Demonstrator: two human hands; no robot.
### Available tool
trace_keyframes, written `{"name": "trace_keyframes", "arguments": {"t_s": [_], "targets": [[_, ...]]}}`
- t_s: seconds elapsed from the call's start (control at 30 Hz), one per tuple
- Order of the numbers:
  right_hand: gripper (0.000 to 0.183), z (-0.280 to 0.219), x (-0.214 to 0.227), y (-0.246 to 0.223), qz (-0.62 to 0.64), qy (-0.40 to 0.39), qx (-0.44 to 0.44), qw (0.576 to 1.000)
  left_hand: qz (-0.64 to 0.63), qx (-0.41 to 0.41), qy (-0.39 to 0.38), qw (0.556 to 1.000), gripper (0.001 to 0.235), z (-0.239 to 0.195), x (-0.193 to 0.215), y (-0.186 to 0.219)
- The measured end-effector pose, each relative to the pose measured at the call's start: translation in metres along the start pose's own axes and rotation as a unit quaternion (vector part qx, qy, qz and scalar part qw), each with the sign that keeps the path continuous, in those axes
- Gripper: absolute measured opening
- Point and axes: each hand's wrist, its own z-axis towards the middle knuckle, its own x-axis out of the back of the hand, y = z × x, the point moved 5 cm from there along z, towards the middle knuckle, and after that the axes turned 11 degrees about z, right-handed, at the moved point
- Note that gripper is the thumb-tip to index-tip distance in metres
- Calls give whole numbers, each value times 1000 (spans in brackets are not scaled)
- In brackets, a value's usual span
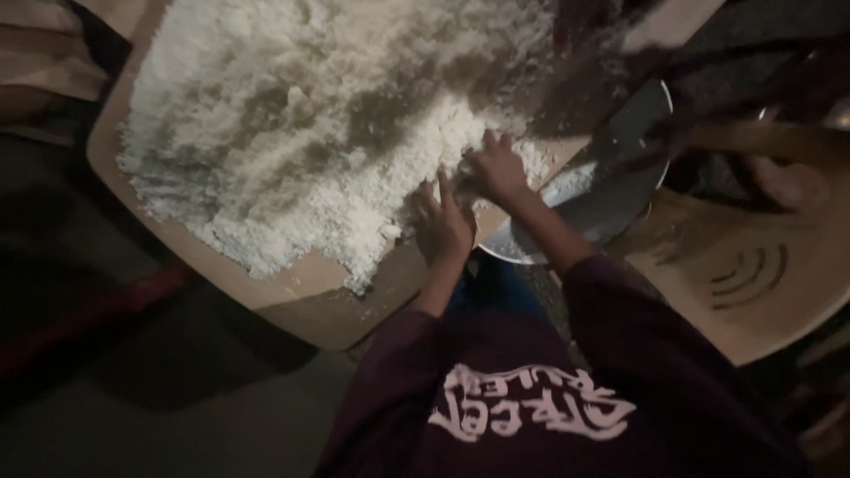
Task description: The person scoops white rice from a large pile on a table into a metal bowl using both hands. The person repeatedly grabs handfuls of rice and drops them into the bowl, gradually reducing the pile on the table.
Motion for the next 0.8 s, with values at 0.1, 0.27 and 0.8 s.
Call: {"name": "trace_keyframes", "arguments": {"t_s": [0.1, 0.27, 0.8], "targets": [[59, 9, 16, 25, 169, 84, -59, 980, 6, 5, -24, 1000, 86, 12, 14, 4], [75, 10, -14, 74, 572, 154, -311, 743, -11, 66, -44, 997, 82, 17, 16, 10], [63, 10, 29, 33, 133, 74, 46, 987, -238, 169, 156, 944, 65, 12, -46, 37]]}}
